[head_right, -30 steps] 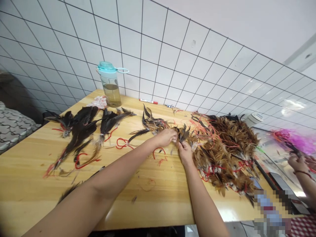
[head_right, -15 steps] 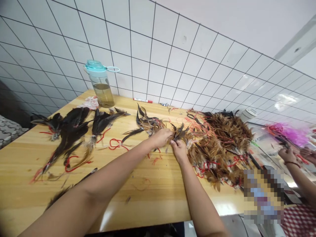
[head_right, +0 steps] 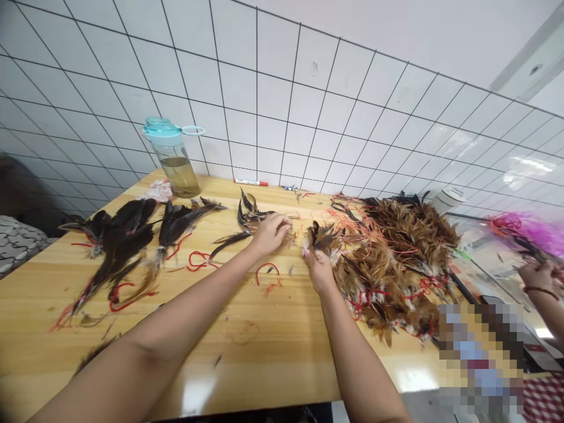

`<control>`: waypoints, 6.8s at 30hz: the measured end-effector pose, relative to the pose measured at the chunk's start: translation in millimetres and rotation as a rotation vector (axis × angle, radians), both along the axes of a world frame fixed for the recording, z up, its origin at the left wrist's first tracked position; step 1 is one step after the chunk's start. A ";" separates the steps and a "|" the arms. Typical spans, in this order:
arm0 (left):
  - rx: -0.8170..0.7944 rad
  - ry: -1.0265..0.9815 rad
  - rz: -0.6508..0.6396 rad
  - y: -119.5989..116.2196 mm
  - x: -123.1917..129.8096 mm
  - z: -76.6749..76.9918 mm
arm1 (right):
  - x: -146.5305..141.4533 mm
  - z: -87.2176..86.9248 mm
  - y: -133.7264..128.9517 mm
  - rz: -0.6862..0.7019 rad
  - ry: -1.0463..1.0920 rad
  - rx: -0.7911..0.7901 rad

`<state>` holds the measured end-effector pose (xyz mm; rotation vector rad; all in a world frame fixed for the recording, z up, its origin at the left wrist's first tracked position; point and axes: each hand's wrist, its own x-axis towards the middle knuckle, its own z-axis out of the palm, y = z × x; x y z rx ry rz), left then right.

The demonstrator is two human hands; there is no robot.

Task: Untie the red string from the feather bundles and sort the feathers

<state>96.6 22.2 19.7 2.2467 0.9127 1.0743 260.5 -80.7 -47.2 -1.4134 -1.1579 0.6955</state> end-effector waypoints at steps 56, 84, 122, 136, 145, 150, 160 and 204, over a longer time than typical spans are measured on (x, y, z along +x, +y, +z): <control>-0.010 0.492 0.560 104.7 -154.8 4.9 | -6.5 8.4 2.5 -0.036 -0.306 -0.035; -0.619 -0.741 0.120 49.5 -123.5 54.0 | -9.9 3.5 5.7 -0.044 -0.394 0.039; 0.172 0.623 -0.338 -26.8 -21.6 42.8 | -15.5 -4.8 4.8 0.029 -0.429 0.018; 0.257 0.653 -0.330 -33.8 -12.6 41.8 | -15.8 -0.2 5.5 0.132 -0.417 0.021; 0.211 0.593 0.214 -9.3 -79.9 52.8 | -11.3 -1.5 5.6 0.047 -0.465 0.010; -0.082 0.883 0.693 10.5 -152.7 39.1 | -11.3 2.5 5.8 0.015 -0.476 -0.024; -0.247 0.856 0.897 10.9 -204.1 29.5 | -10.1 8.5 3.9 0.025 -0.490 -0.046; -0.289 0.685 0.784 47.0 -175.1 -4.2 | -9.9 8.2 3.5 0.029 -0.471 -0.059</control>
